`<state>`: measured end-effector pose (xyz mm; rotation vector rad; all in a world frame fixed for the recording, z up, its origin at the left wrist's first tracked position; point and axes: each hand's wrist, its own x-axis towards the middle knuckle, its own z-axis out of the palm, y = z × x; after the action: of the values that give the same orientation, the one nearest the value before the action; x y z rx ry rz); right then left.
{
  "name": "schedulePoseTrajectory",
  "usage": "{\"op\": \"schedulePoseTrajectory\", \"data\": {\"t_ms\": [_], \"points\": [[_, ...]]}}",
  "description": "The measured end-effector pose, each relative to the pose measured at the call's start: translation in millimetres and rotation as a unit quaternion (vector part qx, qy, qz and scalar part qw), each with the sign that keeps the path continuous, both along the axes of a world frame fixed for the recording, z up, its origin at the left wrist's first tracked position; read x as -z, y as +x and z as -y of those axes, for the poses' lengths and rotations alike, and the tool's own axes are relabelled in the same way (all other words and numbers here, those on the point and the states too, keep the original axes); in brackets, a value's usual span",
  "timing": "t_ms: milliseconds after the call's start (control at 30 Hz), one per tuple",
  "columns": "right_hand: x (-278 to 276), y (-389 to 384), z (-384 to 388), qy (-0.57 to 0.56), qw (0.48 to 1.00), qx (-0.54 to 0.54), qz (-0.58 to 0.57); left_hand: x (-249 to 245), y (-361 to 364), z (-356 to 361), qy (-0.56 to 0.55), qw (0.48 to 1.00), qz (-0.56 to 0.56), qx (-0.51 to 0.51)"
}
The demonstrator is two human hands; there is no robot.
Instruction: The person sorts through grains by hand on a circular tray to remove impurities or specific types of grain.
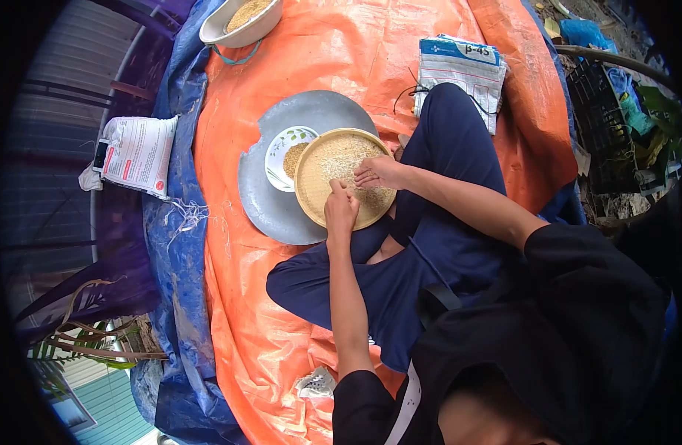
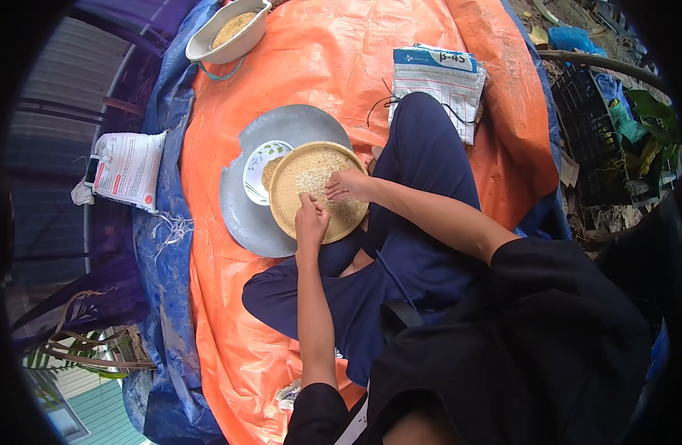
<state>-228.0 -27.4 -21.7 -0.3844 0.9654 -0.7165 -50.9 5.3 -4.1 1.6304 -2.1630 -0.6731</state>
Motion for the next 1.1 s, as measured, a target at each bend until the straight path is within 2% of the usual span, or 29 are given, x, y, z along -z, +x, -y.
{"op": "schedulePoseTrajectory", "data": {"t_ms": [167, 267, 467, 600, 700, 800, 833, 967, 1100], "points": [[6.7, 2.1, -1.8, -0.006, 1.000, -0.018, 0.002, -23.8, 0.5, 1.4, 0.013, 0.982, -0.169, -0.086], [2.2, 1.9, -4.5, 0.011, 0.999, -0.027, 0.028, -27.7, -6.7, -1.7, 0.007, 0.969, -0.237, -0.069], [11.4, 3.4, -3.5, 0.053, 0.996, -0.003, 0.077, -33.5, -27.8, -7.1, -0.025, 0.967, -0.253, -0.025], [-1.4, 0.1, -2.9, 0.053, 0.996, -0.028, 0.059, -38.9, -21.6, -3.9, -0.054, 0.976, -0.197, -0.073], [-7.3, -0.7, 0.5, 0.032, 0.997, -0.006, 0.066, -21.7, -11.2, 0.1, -0.032, 0.987, -0.123, -0.098], [-4.3, -1.7, 4.6, 0.020, 0.997, 0.044, 0.052, -1.6, -13.0, -0.9, -0.180, 0.984, 0.008, -0.009], [-2.9, -1.9, 5.2, 0.014, 0.997, 0.065, 0.038, 0.3, -16.8, -3.5, -0.121, 0.992, 0.022, 0.006], [-3.3, -4.7, 5.4, 0.004, 0.990, 0.136, -0.032, 11.6, -34.7, -3.5, -0.130, 0.989, 0.053, 0.053], [8.0, -6.4, 13.5, -0.029, 0.980, 0.189, -0.056, -2.1, -36.4, -7.8, -0.107, 0.987, 0.077, 0.096]]}}
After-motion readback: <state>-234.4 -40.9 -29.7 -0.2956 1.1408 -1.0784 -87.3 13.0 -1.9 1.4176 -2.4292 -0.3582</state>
